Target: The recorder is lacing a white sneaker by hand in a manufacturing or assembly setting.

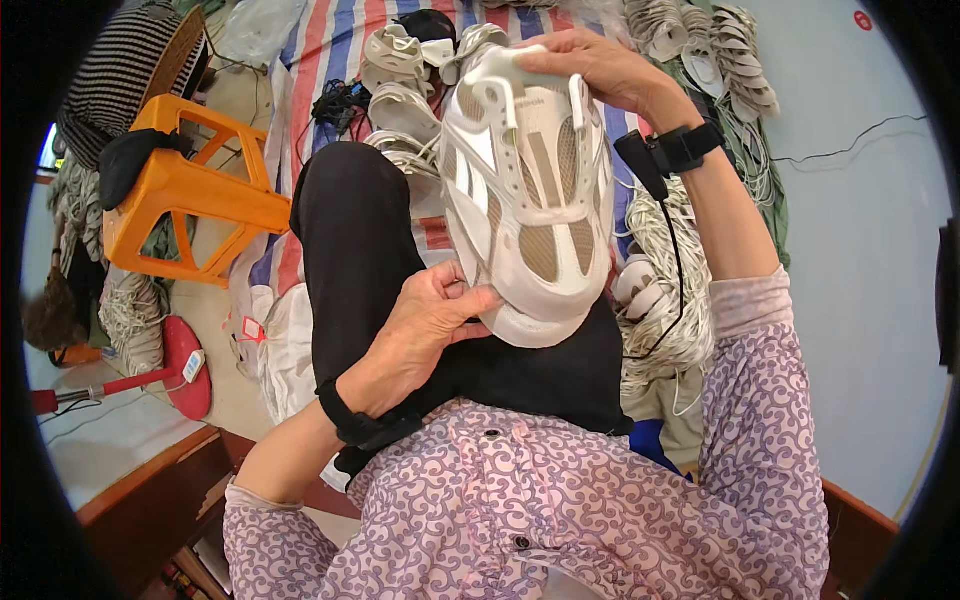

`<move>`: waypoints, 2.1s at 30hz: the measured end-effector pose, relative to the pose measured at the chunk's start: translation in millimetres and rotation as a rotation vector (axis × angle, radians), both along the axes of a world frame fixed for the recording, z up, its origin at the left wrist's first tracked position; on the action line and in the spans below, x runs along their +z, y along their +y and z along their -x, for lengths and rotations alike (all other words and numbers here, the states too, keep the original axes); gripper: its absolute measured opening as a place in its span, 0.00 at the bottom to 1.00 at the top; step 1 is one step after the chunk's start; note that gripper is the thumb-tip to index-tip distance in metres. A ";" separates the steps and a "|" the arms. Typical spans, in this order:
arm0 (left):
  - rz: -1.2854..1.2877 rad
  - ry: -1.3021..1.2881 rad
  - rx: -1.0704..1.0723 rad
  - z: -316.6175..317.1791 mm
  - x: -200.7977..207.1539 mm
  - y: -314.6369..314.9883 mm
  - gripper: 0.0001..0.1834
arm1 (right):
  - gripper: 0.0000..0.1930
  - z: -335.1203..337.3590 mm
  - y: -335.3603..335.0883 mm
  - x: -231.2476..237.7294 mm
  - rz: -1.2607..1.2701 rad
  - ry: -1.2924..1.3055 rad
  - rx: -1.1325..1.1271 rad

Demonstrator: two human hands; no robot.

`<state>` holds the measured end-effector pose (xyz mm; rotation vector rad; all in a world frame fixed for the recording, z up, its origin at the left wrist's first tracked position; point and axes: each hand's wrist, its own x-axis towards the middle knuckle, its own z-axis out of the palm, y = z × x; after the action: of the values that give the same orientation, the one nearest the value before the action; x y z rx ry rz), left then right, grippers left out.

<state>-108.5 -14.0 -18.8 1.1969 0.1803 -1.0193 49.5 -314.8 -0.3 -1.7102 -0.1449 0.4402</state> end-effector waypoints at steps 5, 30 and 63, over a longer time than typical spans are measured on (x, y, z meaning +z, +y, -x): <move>-0.042 -0.024 -0.029 -0.7 -4.4 5.4 0.17 | 0.21 15.5 3.0 -25.7 0.140 -0.097 -0.012; -0.452 -1.538 -0.269 -122.4 37.0 -24.0 0.21 | 0.29 43.3 27.1 -33.5 -0.228 0.276 -0.083; -0.470 -1.523 -0.246 -132.9 -6.5 -6.6 0.21 | 0.13 63.4 87.3 -51.8 0.469 -0.628 -0.356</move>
<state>24.4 -20.6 -25.4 2.1500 -0.9866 -0.0270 -13.9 -227.5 -52.1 -2.2383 -0.1936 -0.3700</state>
